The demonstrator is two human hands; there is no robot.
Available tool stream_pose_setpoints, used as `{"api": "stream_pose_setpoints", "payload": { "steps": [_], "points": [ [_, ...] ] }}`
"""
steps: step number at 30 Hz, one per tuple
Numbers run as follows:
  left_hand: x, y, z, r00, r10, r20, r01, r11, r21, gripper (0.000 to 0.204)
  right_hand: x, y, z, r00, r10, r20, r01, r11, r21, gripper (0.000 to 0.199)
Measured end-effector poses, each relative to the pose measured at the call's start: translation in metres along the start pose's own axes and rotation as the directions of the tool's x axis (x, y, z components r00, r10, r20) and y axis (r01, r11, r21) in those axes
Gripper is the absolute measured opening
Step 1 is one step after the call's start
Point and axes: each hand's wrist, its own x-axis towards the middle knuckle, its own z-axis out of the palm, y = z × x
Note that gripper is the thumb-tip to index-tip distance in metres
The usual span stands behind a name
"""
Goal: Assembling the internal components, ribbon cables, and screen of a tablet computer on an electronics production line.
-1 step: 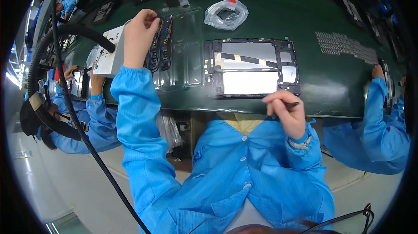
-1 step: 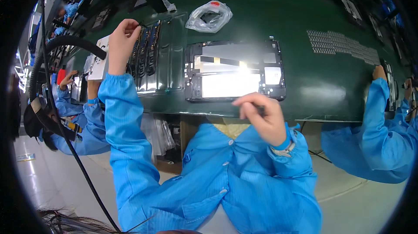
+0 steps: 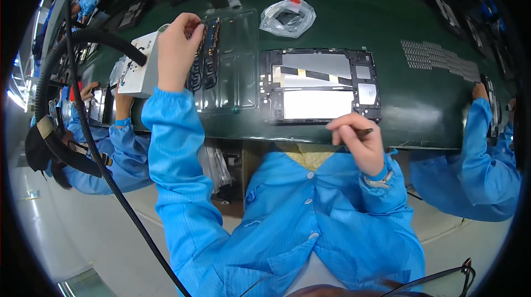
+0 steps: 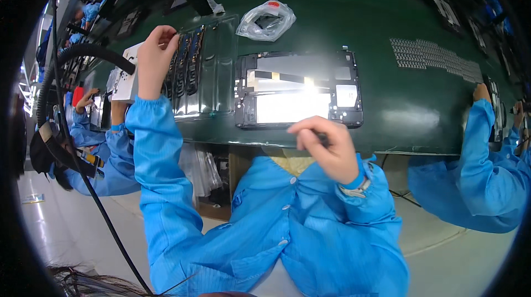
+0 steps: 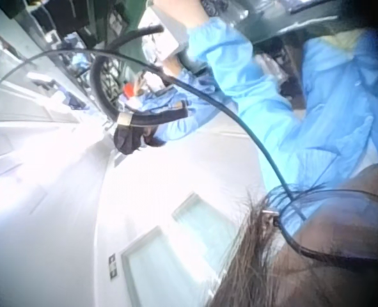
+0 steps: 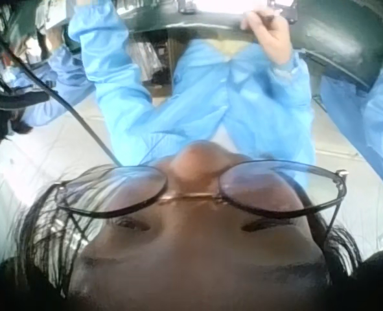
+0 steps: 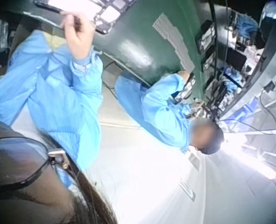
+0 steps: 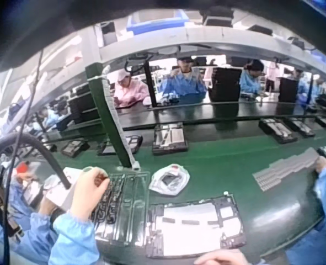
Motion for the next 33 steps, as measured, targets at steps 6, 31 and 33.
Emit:
{"api": "stream_pose_setpoints", "payload": {
  "steps": [6, 31, 33],
  "points": [
    [-0.094, 0.08, 0.002, 0.691, 0.694, -0.203, -0.697, 0.714, 0.067, 0.015, 0.03, -0.008, 0.032, 0.967, 0.197, 0.161, -0.238, 0.922, 0.305, 0.025],
    [-0.121, 0.118, 0.021, 0.829, 0.559, -0.015, -0.553, 0.815, -0.176, 0.024, 0.011, -0.019, 0.044, 0.978, -0.155, -0.138, 0.095, 0.926, -0.365, 0.025],
    [-0.122, 0.119, 0.02, 0.805, 0.593, -0.025, -0.593, 0.799, -0.099, 0.025, 0.013, -0.012, 0.045, 0.966, -0.222, -0.129, 0.149, 0.894, -0.422, 0.024]
  ]
}}
